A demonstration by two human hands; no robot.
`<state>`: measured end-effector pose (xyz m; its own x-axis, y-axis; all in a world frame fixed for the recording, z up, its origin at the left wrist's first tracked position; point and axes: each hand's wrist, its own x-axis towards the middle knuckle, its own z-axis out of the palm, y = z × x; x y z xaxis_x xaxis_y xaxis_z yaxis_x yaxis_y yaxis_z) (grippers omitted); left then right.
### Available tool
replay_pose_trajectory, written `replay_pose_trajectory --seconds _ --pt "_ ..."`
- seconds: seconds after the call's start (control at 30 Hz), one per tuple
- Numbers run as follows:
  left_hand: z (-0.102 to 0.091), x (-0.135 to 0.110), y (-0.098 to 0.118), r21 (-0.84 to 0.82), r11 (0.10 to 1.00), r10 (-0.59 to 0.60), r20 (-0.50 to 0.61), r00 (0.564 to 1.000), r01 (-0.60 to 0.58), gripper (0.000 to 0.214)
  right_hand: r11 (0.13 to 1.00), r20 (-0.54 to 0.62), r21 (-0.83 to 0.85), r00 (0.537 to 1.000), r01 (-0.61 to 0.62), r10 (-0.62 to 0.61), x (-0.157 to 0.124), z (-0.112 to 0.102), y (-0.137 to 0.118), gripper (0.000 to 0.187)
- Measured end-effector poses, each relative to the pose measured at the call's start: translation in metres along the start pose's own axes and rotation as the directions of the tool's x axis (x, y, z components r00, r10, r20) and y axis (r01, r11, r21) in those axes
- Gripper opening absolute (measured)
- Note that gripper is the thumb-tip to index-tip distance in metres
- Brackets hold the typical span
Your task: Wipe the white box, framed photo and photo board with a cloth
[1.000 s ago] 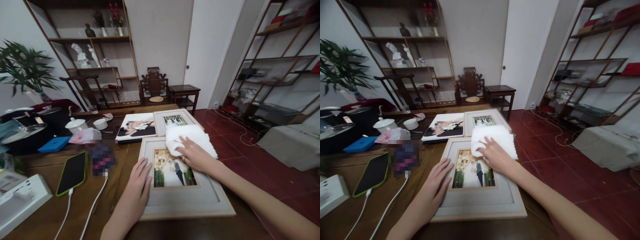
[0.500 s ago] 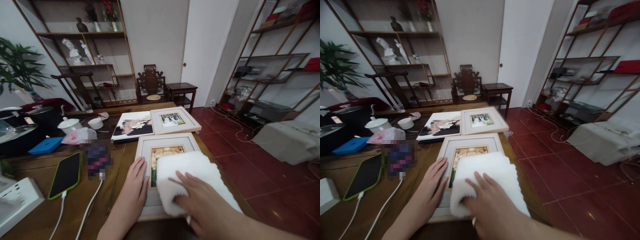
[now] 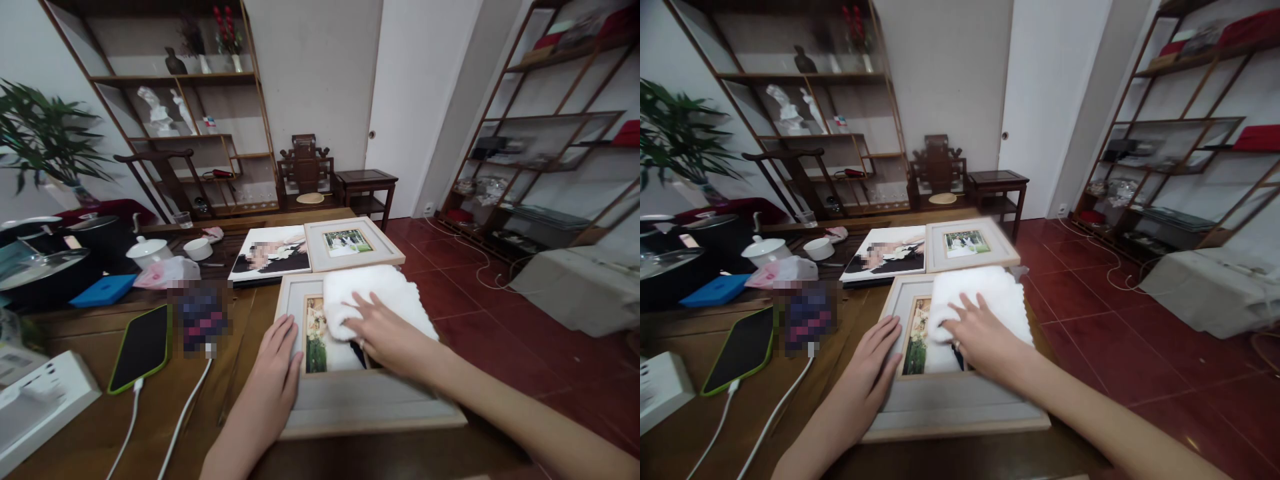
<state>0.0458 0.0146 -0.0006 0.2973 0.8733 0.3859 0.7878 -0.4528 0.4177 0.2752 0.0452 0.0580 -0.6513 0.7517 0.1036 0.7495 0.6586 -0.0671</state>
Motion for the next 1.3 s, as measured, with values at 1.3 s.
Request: replay_pose_trajectory --seconds 1.3 --pt "0.000 0.000 -0.002 0.000 0.999 -0.035 0.013 0.999 0.035 0.046 0.968 0.095 0.218 0.985 0.121 -0.145 -0.044 0.003 -0.051 0.033"
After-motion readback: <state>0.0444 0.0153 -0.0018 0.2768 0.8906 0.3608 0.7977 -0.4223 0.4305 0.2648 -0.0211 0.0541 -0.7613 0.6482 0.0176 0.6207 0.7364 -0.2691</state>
